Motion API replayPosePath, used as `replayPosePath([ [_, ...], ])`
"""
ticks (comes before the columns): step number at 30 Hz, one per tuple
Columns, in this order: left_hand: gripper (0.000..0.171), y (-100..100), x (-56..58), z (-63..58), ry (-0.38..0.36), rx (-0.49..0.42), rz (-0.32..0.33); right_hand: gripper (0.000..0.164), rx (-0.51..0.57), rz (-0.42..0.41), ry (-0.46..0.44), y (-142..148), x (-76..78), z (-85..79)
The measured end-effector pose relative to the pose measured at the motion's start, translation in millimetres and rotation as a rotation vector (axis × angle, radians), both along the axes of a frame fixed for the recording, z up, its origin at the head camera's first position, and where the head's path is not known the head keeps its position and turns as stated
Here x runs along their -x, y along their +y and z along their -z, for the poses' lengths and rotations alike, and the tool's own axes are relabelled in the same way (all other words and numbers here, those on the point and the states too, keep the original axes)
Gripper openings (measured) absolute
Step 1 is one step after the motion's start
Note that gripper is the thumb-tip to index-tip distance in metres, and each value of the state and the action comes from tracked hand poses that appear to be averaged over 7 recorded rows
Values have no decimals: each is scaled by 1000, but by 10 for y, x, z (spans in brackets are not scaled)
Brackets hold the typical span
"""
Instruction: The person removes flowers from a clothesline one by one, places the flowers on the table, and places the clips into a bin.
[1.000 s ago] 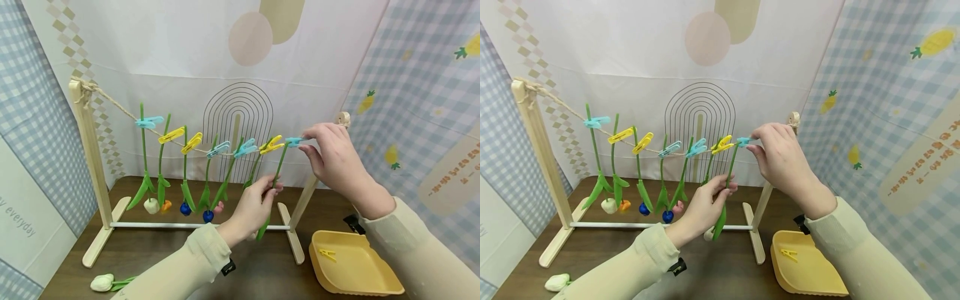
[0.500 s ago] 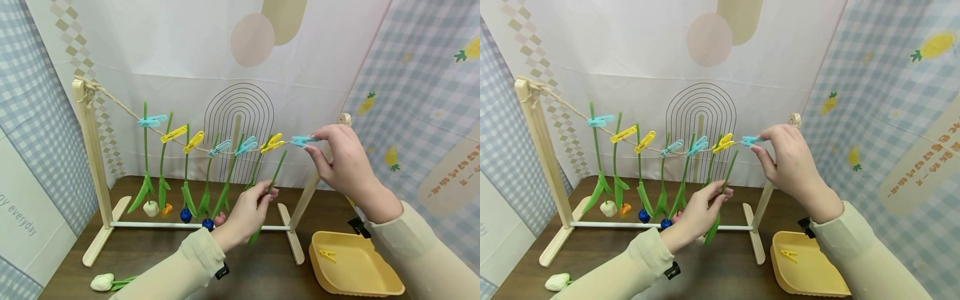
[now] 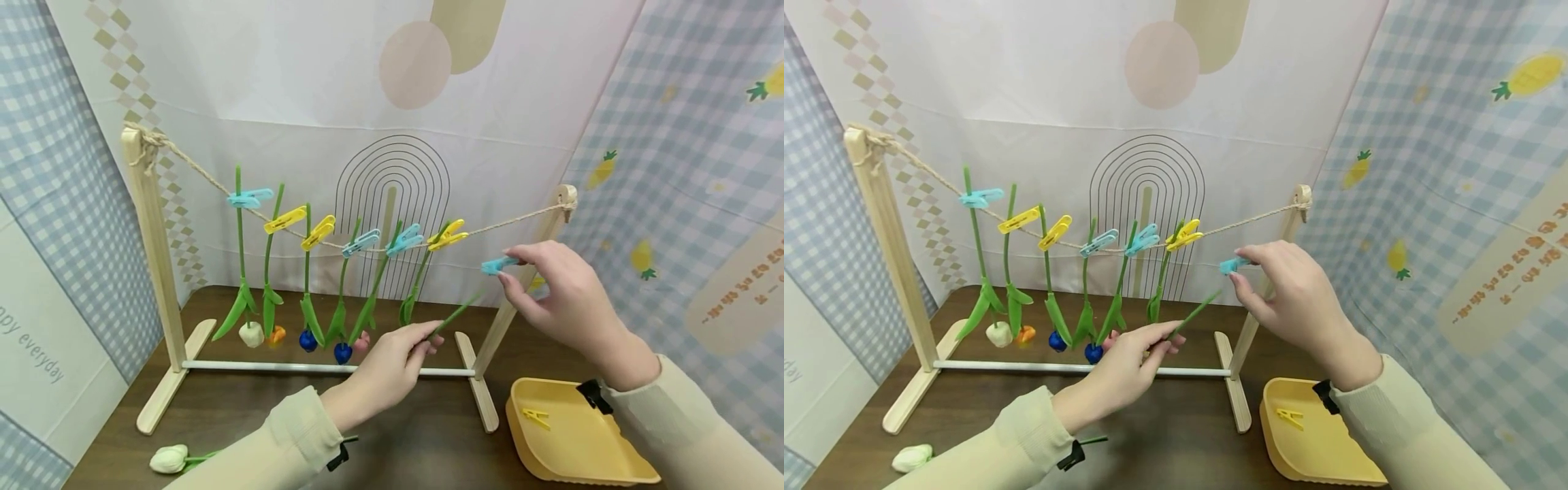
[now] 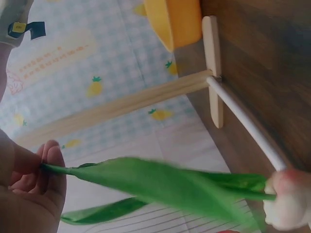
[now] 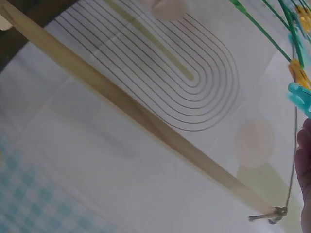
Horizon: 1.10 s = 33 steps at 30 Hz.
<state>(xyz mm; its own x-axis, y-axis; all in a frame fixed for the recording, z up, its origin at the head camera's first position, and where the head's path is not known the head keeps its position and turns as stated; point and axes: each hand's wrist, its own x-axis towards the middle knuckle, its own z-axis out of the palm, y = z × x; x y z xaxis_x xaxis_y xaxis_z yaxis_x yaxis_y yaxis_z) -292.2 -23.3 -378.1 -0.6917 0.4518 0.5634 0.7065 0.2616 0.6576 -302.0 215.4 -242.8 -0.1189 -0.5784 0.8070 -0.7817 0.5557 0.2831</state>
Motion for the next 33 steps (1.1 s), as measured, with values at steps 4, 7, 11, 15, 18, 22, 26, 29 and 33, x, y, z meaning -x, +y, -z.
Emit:
replayPosePath([
  [4,40,-106,-34,97,-11,84,4,34,-11,0,-4,54,18,152],
  [7,40,-189,-57,175,-18,147,3,33,-20,24,-29,123,30,281],
  [11,37,-308,-104,267,-27,247,8,34,-18,68,-75,249,46,461],
  [15,34,-419,-147,350,9,359,6,36,-10,95,-114,395,75,640],
  [18,34,-500,-164,409,36,436,2,34,-10,109,-159,499,90,776],
  [22,32,-611,-182,486,49,520,-4,27,-26,172,-243,632,76,944],
  [26,34,-711,-194,583,52,597,-34,29,-58,257,-307,767,66,1104],
  [29,37,-783,-202,647,37,661,-58,30,-64,326,-376,875,57,1218],
  [33,36,-874,-216,729,21,722,-79,22,-50,436,-536,1020,24,1329],
])
